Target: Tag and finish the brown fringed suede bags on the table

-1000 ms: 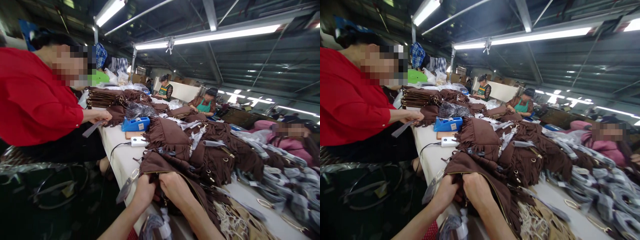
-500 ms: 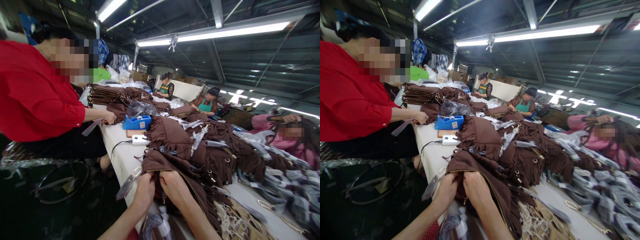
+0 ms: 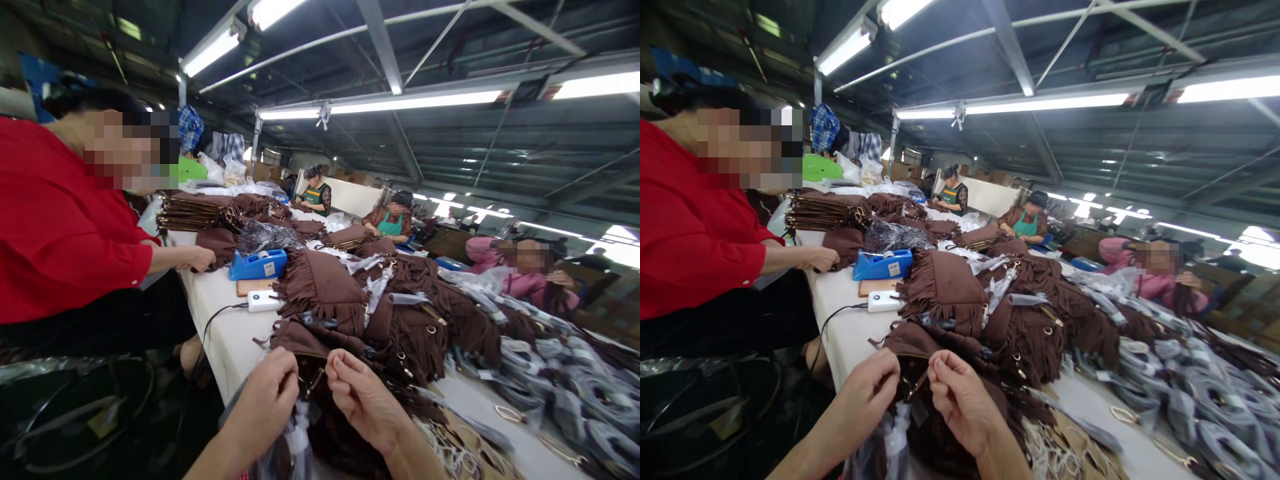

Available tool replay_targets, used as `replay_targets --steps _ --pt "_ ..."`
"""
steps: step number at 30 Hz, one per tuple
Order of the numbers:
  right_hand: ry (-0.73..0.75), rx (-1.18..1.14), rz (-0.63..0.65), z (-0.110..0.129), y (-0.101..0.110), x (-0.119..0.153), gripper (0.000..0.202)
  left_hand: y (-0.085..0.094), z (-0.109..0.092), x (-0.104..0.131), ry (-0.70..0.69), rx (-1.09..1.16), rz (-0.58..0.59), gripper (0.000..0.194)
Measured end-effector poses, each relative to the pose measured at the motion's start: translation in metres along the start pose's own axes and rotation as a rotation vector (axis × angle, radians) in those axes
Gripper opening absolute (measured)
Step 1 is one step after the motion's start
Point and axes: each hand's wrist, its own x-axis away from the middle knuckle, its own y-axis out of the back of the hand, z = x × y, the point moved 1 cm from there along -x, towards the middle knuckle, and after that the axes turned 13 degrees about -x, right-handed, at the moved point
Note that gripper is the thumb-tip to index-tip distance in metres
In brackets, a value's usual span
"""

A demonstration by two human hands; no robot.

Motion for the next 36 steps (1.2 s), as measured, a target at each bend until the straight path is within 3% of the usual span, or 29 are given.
replay_targets --steps 2,6,9,14,17,22,27,36 --pt "0.019 -0.116 -0.005 -0.003 0.005 -0.004 0.032 -0.006 0.0 -0.002 0.0 0.099 -0.011 0.015" --pt "0.052 -0.213 -0.019 -0.014 0.014 -0.01 0.029 -0.028 0.014 -0.007 0.184 0.425 0.185 0.025" --pt "0.092 -0.22 -0.018 -0.019 0.019 -0.011 0.025 -0.038 0.023 -0.01 0.267 0.512 0.207 0.029" --pt "0.192 -0.087 -0.063 -0.022 0.018 -0.014 0.04 -0.039 0.027 -0.012 0.353 0.676 0.244 0.035" --pt "0.277 0.102 -0.08 -0.024 0.018 -0.017 0.036 -0.038 0.027 -0.012 0.412 0.736 0.21 0.035" --pt "0.37 0.398 -0.123 -0.024 0.022 -0.02 0.035 -0.037 0.026 -0.011 0.459 0.767 0.103 0.036" --pt "0.371 0.556 -0.069 -0.025 0.022 -0.018 0.039 -0.033 0.019 -0.01 0.416 0.749 0.088 0.029" --pt "0.429 0.723 -0.017 -0.03 0.023 -0.017 0.036 -0.032 0.016 -0.009 0.237 0.382 0.032 0.017"
